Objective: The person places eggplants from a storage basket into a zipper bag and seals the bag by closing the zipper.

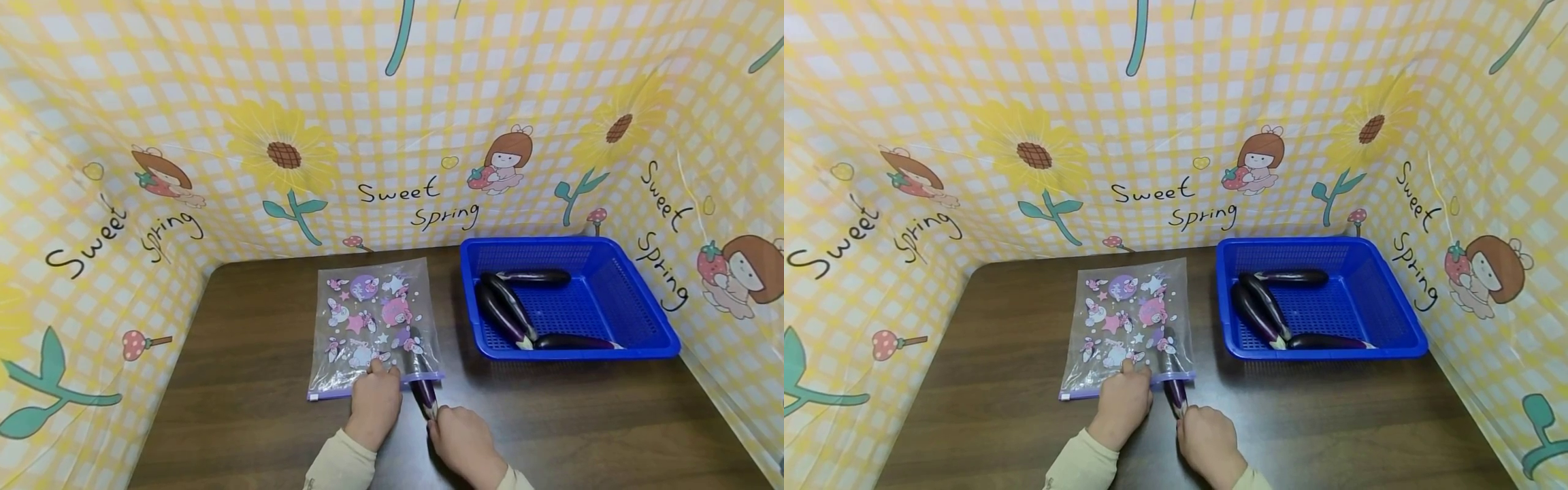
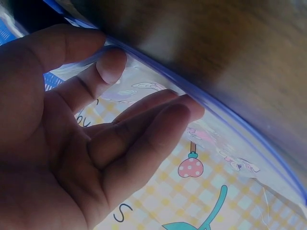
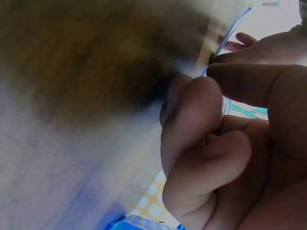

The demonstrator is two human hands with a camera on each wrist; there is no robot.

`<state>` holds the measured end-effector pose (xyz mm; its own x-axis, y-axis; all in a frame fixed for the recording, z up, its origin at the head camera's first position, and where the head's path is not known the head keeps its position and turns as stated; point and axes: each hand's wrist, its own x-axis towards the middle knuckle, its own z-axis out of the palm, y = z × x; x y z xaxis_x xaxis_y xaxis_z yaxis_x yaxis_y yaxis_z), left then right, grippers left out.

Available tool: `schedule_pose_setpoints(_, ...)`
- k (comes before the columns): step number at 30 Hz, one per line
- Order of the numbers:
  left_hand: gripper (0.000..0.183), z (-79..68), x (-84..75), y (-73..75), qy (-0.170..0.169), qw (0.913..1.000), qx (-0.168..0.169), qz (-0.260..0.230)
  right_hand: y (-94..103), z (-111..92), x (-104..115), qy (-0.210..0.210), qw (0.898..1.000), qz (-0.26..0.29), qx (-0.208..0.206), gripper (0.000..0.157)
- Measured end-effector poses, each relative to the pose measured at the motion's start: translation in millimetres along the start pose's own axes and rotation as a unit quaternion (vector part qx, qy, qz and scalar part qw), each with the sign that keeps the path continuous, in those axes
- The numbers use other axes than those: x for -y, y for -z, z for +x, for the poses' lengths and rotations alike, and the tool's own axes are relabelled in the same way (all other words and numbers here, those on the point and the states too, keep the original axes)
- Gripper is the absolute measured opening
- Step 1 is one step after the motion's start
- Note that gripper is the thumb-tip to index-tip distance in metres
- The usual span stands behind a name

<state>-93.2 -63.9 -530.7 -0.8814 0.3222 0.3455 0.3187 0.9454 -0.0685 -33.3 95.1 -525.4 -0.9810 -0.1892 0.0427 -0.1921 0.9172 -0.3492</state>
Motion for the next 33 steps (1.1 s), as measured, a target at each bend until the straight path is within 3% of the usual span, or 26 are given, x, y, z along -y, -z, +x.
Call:
schedule_pose_setpoints(19,0.016,-1.1,-1.2,-0.7,0.013,0.9993,0.035,-0.006,-1.0,19.6,-1.8,0.004,1.000,-0.010,-0.020,0.025)
schedule_pose_setpoints(33,0.015,-0.5,-1.6,-1.9,0.016,0.9992,0.038,-0.006,-3.0,32.8,-0.5,-0.016,0.999,-0.019,-0.032,0.024)
